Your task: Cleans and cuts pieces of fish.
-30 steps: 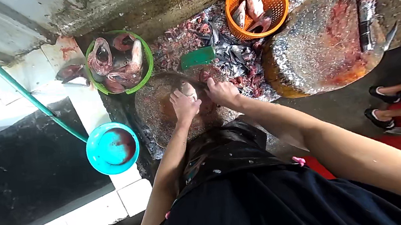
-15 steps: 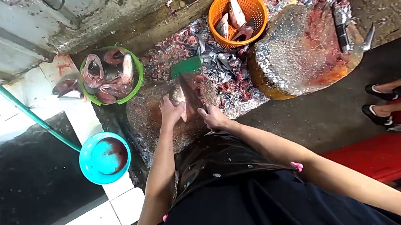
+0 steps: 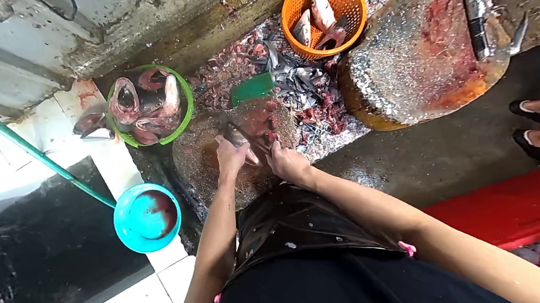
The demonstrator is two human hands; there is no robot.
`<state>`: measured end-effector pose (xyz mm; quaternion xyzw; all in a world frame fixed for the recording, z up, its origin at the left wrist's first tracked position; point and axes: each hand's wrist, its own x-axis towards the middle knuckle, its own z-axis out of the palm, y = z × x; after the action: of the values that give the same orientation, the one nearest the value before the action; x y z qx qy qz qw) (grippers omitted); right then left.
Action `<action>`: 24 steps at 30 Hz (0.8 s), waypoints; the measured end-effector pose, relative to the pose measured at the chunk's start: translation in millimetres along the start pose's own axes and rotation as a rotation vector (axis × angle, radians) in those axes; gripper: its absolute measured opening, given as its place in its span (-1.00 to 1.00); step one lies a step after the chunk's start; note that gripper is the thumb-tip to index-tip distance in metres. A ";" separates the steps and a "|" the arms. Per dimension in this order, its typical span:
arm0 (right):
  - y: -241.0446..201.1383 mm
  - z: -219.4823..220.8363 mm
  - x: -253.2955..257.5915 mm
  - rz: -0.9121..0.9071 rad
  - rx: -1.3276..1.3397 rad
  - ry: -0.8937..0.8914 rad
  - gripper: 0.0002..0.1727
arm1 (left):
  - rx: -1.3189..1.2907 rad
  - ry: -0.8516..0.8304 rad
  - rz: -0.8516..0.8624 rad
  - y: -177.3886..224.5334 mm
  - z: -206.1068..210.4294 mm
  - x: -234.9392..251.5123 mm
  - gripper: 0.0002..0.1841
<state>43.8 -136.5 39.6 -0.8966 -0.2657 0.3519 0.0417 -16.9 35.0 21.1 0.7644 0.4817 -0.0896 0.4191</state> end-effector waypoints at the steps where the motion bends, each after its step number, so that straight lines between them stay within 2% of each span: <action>1: -0.8 -0.2 -2.1 -0.009 -0.017 -0.001 -0.48 | -0.008 -0.009 0.018 -8.8 -1.4 -4.0 -0.03; 6: -3.4 -6.3 -2.7 -0.016 -0.086 -0.006 -0.56 | -0.154 -0.103 0.039 -38.4 -15.5 -8.4 -0.12; 9: 1.3 -11.9 0.3 -0.067 -0.071 -0.037 -0.54 | -0.273 -0.152 0.042 -70.1 -37.3 -8.6 -0.23; 11: 12.9 -11.4 7.7 -0.114 0.069 -0.083 -0.45 | -0.383 -0.160 0.038 -87.2 -56.8 -17.4 -0.30; 14: 42.0 -6.5 21.2 -0.232 0.290 -0.160 -0.40 | -0.565 -0.150 0.023 -80.8 -72.4 -32.9 -0.21; 15: 53.3 -6.6 23.0 -0.264 0.309 -0.194 -0.40 | -0.600 -0.162 0.010 -69.5 -73.2 -37.3 -0.18; 17: 75.2 -14.6 23.5 -0.259 0.307 -0.194 -0.41 | -0.668 -0.180 0.017 -32.9 -66.9 -38.8 -0.24; 20: 108.8 -27.9 24.4 -0.070 0.395 -0.011 -0.44 | -0.748 -0.245 0.039 46.9 -49.5 -30.2 -0.44; 22: 126.8 -35.4 23.6 0.064 0.396 0.113 -0.44 | -0.836 -0.323 0.099 106.4 -40.9 -26.1 -0.45; 24: 144.1 -38.2 22.9 0.156 0.394 0.187 -0.43 | -0.968 -0.423 0.254 160.9 -32.6 -19.5 -0.45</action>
<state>147.1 -243.9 16.5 -0.9177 -0.1167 0.3144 0.2132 94.8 16.1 141.5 0.5015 0.2770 0.0417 0.8186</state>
